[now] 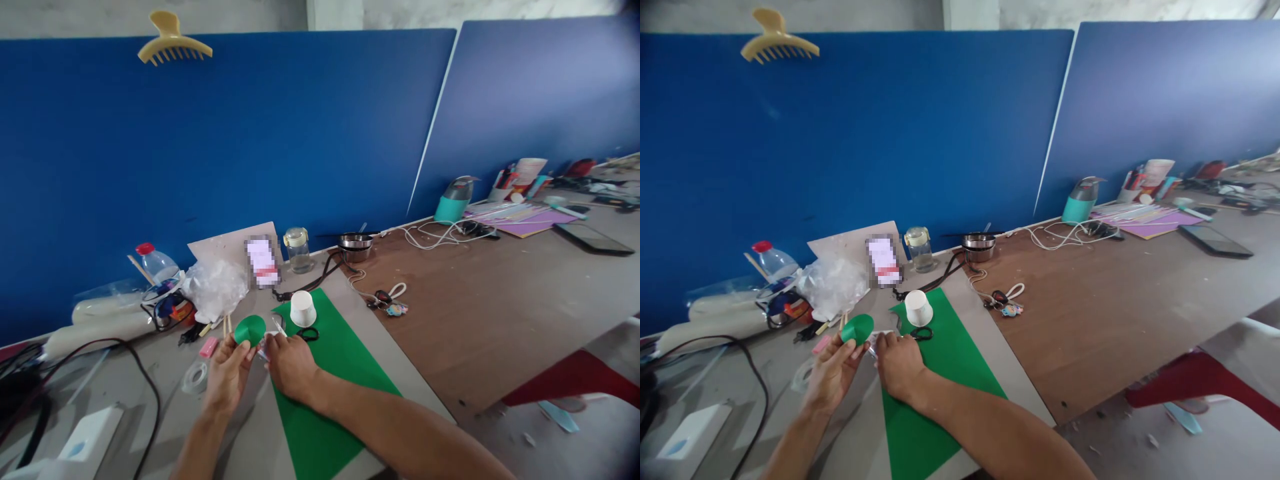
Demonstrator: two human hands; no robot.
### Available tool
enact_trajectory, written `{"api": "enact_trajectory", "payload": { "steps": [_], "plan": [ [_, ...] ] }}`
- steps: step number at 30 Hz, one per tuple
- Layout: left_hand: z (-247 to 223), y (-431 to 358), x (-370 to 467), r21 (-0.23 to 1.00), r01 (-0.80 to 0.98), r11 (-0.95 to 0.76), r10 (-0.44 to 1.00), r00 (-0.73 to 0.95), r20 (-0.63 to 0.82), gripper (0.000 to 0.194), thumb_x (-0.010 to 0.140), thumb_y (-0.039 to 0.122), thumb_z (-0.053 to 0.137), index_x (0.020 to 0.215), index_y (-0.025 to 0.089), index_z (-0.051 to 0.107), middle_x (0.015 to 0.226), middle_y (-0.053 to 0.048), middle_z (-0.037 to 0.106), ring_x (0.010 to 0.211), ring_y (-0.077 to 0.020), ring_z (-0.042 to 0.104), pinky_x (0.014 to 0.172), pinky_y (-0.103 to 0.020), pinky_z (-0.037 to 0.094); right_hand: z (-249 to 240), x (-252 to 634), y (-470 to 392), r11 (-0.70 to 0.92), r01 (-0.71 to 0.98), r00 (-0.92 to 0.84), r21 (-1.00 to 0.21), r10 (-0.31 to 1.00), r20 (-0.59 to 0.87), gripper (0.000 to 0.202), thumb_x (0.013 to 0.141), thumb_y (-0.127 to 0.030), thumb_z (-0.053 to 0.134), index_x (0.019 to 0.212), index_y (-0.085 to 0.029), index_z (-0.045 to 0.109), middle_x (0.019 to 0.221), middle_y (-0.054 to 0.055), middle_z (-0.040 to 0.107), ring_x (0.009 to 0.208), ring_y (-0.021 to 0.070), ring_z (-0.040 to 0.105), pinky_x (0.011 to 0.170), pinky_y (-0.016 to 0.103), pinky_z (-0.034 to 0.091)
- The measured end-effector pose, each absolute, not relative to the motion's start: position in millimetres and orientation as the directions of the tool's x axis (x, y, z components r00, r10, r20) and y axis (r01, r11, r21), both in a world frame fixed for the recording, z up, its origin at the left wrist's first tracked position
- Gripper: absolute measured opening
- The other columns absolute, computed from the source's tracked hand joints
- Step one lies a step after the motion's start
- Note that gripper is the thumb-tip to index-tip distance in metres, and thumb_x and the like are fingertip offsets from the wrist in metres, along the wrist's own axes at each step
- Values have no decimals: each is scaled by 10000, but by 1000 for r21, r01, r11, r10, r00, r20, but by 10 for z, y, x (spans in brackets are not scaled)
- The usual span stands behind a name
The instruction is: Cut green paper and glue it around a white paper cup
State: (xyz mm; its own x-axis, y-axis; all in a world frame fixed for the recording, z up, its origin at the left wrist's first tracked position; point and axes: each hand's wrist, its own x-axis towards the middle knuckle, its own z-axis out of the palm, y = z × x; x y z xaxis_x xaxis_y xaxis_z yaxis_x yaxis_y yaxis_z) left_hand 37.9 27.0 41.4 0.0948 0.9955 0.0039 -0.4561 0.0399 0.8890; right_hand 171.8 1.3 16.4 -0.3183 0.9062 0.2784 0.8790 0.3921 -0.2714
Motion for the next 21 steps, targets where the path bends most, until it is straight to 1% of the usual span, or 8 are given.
{"api": "enact_trajectory", "payload": {
  "steps": [4, 8, 11, 13, 15, 17, 19, 21],
  "plan": [
    [384, 282, 369, 892, -450, 49, 997, 73, -17, 205, 593, 176, 803, 767, 156, 697, 738, 5, 674, 541, -60, 512, 619, -200, 504, 176, 1682, 47, 386, 879, -309, -279, 908, 282, 421, 882, -308, 515, 1231, -81, 452, 1035, 158, 636, 893, 256, 623, 710, 365, 477],
    [336, 304, 353, 891, -448, 75, 996, 79, -44, 216, 597, 154, 801, 785, 150, 693, 697, 21, 645, 503, -44, 483, 514, -154, 451, 231, 1648, 61, 353, 876, -289, -328, 930, 227, 461, 866, -389, 550, 1199, -80, 477, 993, 151, 664, 851, 256, 637, 753, 392, 466],
    [305, 322, 341, 886, -455, 86, 995, 81, -55, 216, 593, 162, 808, 774, 153, 690, 658, 34, 635, 498, -40, 491, 514, -144, 452, 270, 1677, 48, 398, 841, -317, -367, 911, 264, 392, 863, -427, 535, 1084, -105, 553, 955, 137, 671, 862, 258, 628, 789, 409, 443],
    [296, 330, 338, 883, -460, 94, 995, 70, -69, 220, 584, 169, 816, 761, 157, 685, 692, 25, 663, 555, -58, 549, 562, -151, 481, 292, 1733, 42, 416, 809, -292, -415, 898, 329, 293, 882, -355, 506, 1034, -119, 587, 945, 130, 669, 882, 251, 617, 798, 402, 426],
    [298, 329, 342, 881, -461, 106, 994, 59, -88, 233, 581, 173, 821, 769, 163, 684, 754, 11, 698, 644, -84, 610, 636, -169, 511, 309, 1800, 51, 382, 745, -193, -548, 908, 371, 210, 890, -246, 473, 989, -132, 619, 927, 113, 672, 882, 229, 612, 799, 377, 418],
    [311, 317, 352, 882, -457, 116, 993, 51, -104, 246, 589, 176, 819, 798, 171, 689, 800, 5, 716, 704, -102, 638, 693, -189, 526, 317, 1851, 75, 330, 587, -69, -739, 930, 361, 209, 892, -183, 439, 929, -140, 640, 899, 91, 675, 855, 196, 611, 781, 333, 425],
    [334, 298, 367, 888, -442, 123, 992, 51, -112, 252, 603, 184, 814, 825, 176, 695, 830, 1, 724, 737, -111, 649, 723, -205, 533, 313, 1868, 105, 282, 365, 22, -887, 950, 310, 227, 899, -197, 426, 866, -142, 643, 854, 71, 667, 808, 171, 601, 737, 292, 436],
    [361, 277, 386, 897, -424, 128, 992, 62, -113, 261, 609, 191, 814, 842, 177, 700, 853, -5, 729, 763, -122, 657, 743, -218, 537, 302, 1852, 131, 225, 148, 60, -963, 970, 236, 214, 888, -251, 456, 828, -145, 632, 800, 50, 643, 758, 158, 580, 693, 274, 439]
  ]
}}
